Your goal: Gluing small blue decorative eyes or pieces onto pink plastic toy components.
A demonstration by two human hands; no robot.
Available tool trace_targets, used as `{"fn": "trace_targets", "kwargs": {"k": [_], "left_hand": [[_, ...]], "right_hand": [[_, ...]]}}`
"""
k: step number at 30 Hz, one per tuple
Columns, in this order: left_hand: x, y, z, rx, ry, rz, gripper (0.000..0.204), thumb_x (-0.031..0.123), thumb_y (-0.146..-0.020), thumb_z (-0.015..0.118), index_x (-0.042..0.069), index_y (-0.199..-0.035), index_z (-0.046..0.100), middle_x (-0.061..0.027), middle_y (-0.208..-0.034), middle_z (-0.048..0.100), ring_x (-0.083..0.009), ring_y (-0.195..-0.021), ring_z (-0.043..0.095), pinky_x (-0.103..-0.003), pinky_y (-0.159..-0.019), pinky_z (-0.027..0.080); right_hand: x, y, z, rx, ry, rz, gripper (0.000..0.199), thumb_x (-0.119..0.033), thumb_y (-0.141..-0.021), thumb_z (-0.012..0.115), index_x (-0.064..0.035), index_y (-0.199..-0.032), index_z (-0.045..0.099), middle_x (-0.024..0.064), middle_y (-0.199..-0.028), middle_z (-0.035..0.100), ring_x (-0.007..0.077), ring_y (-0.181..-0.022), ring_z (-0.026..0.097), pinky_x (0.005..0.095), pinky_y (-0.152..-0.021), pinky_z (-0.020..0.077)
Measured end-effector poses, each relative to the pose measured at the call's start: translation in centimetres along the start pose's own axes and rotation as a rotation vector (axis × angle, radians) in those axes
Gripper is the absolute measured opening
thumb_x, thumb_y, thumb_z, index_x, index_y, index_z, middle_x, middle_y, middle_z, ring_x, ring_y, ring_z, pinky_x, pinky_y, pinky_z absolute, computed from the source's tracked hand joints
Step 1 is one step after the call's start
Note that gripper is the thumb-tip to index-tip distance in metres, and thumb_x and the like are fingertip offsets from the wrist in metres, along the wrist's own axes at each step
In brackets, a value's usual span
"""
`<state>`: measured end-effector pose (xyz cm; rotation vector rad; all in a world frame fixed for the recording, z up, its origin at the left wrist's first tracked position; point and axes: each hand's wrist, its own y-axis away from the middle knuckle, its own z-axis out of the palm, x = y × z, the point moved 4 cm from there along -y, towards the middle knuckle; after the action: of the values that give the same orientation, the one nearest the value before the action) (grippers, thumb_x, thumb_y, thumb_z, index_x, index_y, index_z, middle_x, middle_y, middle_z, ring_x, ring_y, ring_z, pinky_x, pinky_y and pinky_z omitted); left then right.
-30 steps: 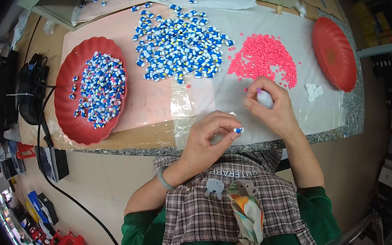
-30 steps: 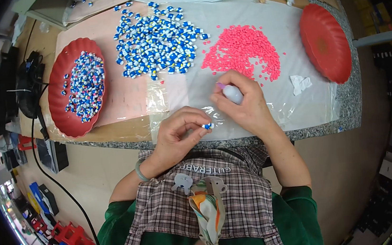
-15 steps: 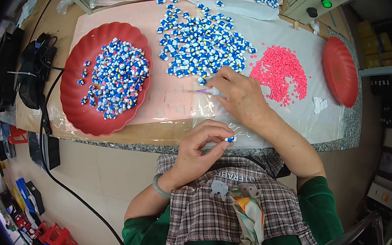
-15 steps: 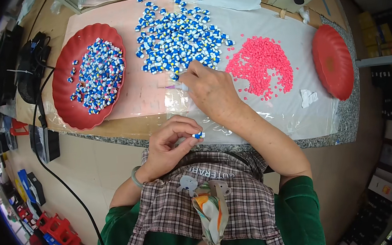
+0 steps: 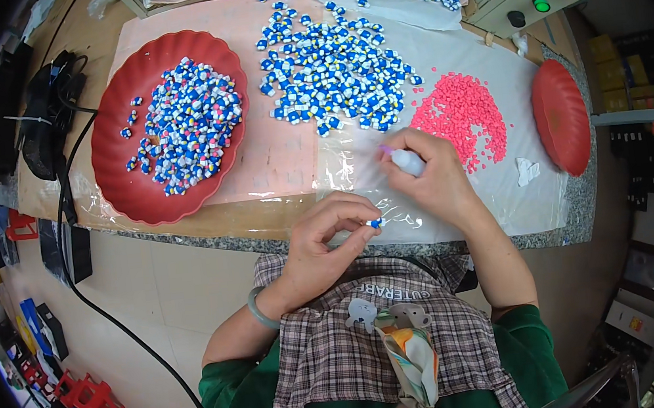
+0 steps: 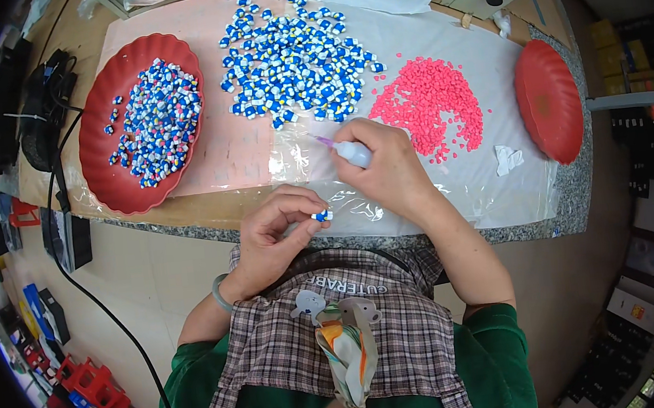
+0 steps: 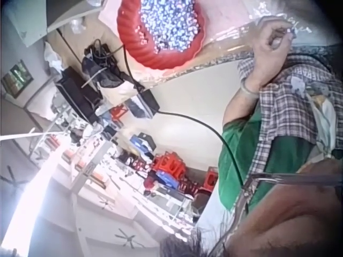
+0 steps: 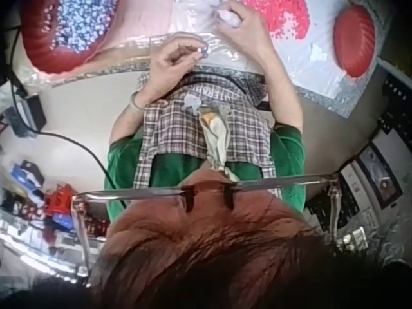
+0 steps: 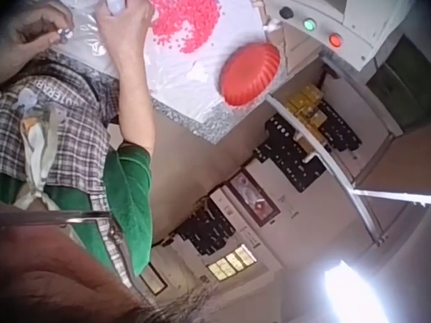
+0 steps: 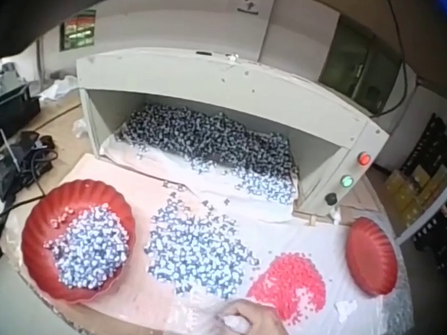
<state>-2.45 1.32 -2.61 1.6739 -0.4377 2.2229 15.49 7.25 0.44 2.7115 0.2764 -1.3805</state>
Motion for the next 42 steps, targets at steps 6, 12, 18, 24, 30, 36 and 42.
{"fn": "trace_targets", "kwargs": {"k": [6,12,18,24,30,36,42], "left_hand": [[0.2,-0.7,0.4,0.04,0.042,-0.032,0.02,-0.01,-0.088,0.059,-0.003,-0.107,0.062,-0.0123,-0.113,0.057,-0.0165,-0.1,0.062,-0.028,-0.085,0.056],[-0.1,-1.4,1.6,-0.001,0.097,-0.151,0.026,-0.009,-0.09,0.057,-0.004,-0.116,0.058,-0.0102,-0.111,0.058,-0.0149,-0.099,0.062,-0.029,-0.088,0.055],[-0.2,-2.6,3.5,-0.095,0.1,-0.335,0.041,-0.006,-0.091,0.058,-0.002,-0.132,0.052,-0.0059,-0.105,0.06,-0.0116,-0.094,0.063,-0.024,-0.084,0.053],[-1.1,-3.0,4.6,-0.107,0.105,-0.366,0.041,-0.007,-0.09,0.059,-0.001,-0.131,0.053,-0.0056,-0.104,0.06,-0.0109,-0.092,0.062,-0.023,-0.082,0.053],[-1.3,-3.2,5.1,-0.095,-0.016,-0.321,0.04,-0.007,-0.089,0.061,-0.002,-0.128,0.054,-0.0063,-0.104,0.06,-0.0096,-0.093,0.062,-0.022,-0.08,0.052],[-0.8,-3.6,5.3,-0.069,-0.191,-0.213,0.037,-0.007,-0.087,0.062,-0.002,-0.124,0.057,-0.0074,-0.105,0.059,-0.0095,-0.09,0.061,-0.021,-0.075,0.053],[-0.4,-3.7,5.3,-0.054,-0.324,-0.122,0.036,-0.007,-0.085,0.063,-0.001,-0.12,0.061,-0.0078,-0.103,0.06,-0.0097,-0.086,0.06,-0.021,-0.072,0.054]], "right_hand": [[1.3,2.0,-1.0,-0.087,-0.661,0.325,0.007,-0.001,-0.087,0.064,0.0004,-0.094,0.066,0.0069,-0.085,0.066,0.0135,-0.071,0.063,0.0265,-0.066,0.0507],[2.8,3.8,-1.4,-0.066,-0.889,0.37,0.008,0.003,-0.087,0.064,0.0027,-0.095,0.067,0.0095,-0.084,0.067,0.0145,-0.072,0.064,0.0272,-0.067,0.0519],[2.0,5.4,-2.6,0.187,-0.399,-0.001,0.009,0.006,-0.082,0.068,0.0002,-0.09,0.068,0.01,-0.088,0.07,0.0178,-0.079,0.066,0.0303,-0.072,0.053],[1.0,6.0,-3.3,0.319,0.076,-0.3,0.021,0.006,-0.07,0.073,-0.0025,-0.088,0.071,0.0089,-0.083,0.069,0.0226,-0.076,0.066,0.0321,-0.069,0.0518],[0.8,6.3,-3.2,0.352,0.181,-0.362,0.023,0.002,-0.067,0.075,-0.0033,-0.089,0.071,0.0086,-0.082,0.069,0.0251,-0.074,0.066,0.0344,-0.066,0.0523],[0.3,6.1,-3.2,0.318,0.216,-0.324,0.025,0.002,-0.068,0.074,-0.0024,-0.093,0.07,0.0106,-0.082,0.069,0.0272,-0.076,0.067,0.0347,-0.067,0.0527],[0.4,5.9,-3.4,0.212,0.072,-0.133,0.021,0.007,-0.073,0.07,0.0002,-0.093,0.069,0.011,-0.083,0.069,0.0239,-0.076,0.067,0.032,-0.069,0.053]]}}
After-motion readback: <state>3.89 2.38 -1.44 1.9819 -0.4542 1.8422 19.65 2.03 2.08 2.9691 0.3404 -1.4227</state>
